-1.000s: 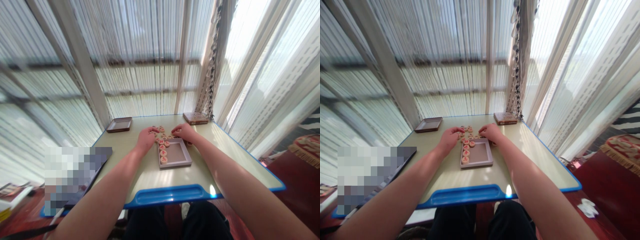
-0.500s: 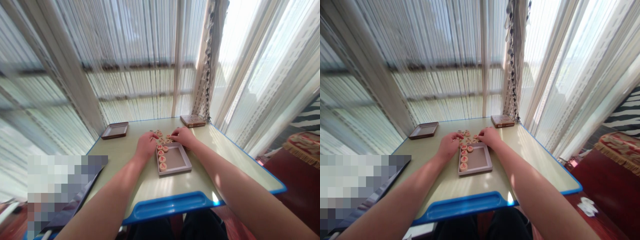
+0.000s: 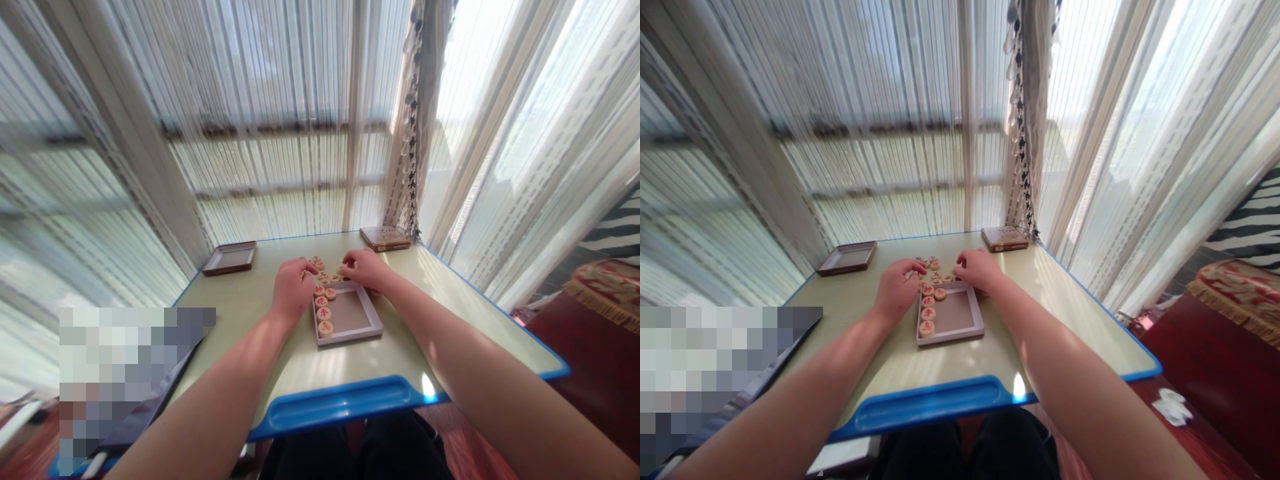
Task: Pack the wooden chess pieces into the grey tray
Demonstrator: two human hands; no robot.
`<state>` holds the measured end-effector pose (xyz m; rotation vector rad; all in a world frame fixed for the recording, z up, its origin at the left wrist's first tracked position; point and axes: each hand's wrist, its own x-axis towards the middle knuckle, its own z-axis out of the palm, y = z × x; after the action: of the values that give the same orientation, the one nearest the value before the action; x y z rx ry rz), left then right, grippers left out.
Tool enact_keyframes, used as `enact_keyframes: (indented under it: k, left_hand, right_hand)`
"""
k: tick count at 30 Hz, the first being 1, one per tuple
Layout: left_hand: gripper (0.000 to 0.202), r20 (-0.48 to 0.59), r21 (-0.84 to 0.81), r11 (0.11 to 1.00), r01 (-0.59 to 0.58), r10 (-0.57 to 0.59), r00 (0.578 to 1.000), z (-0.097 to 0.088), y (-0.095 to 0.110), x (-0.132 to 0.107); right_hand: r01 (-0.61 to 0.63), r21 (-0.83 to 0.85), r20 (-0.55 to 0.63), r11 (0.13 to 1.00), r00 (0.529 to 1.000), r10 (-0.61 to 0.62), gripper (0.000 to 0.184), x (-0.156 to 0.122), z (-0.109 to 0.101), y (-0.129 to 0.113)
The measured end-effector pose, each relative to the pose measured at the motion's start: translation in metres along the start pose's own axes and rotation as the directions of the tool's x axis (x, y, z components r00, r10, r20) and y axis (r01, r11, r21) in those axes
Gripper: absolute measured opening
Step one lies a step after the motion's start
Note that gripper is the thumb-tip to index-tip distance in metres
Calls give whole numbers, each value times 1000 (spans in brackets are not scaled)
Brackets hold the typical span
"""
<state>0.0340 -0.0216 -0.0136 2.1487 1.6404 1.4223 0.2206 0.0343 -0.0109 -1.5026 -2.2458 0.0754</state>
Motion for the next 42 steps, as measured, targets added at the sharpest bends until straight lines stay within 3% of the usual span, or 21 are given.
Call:
enact_keyframes:
  k: [5, 10, 15, 21, 28, 36, 42]
  left_hand:
    - [23, -93, 24, 999, -29, 31, 995, -3, 4, 0]
    - [23, -100, 28, 998, -53, 56, 993, -1, 1, 1]
    - [24, -101, 30, 999, -41, 44, 994, 0, -1, 0]
    - [24, -11, 18, 997, 79, -78, 997, -6, -13, 6]
    - [24, 30, 67, 991, 120, -122, 992, -7, -18, 8]
    - [21, 53, 102, 993, 60, -66, 996, -5, -16, 7]
    - [23, 23, 98, 992, 85, -88, 996, -8, -14, 7]
  right_hand:
    - [42, -43, 25, 998, 999, -41, 26, 0, 0, -1]
    - [20, -53, 45, 998, 999, -17, 25, 2, 2, 0]
    - [16, -25, -43, 1000, 999, -17, 27, -1, -1, -4]
    - [260, 147, -216, 954, 950, -225, 31, -21, -19, -18]
    - [391, 156, -46, 907, 920, -388, 29, -34, -22, -37]
    - [395, 153, 7, 906, 916, -401, 19, -31, -11, -33]
    - [334, 219, 35, 917, 936, -350, 22, -28, -5, -27]
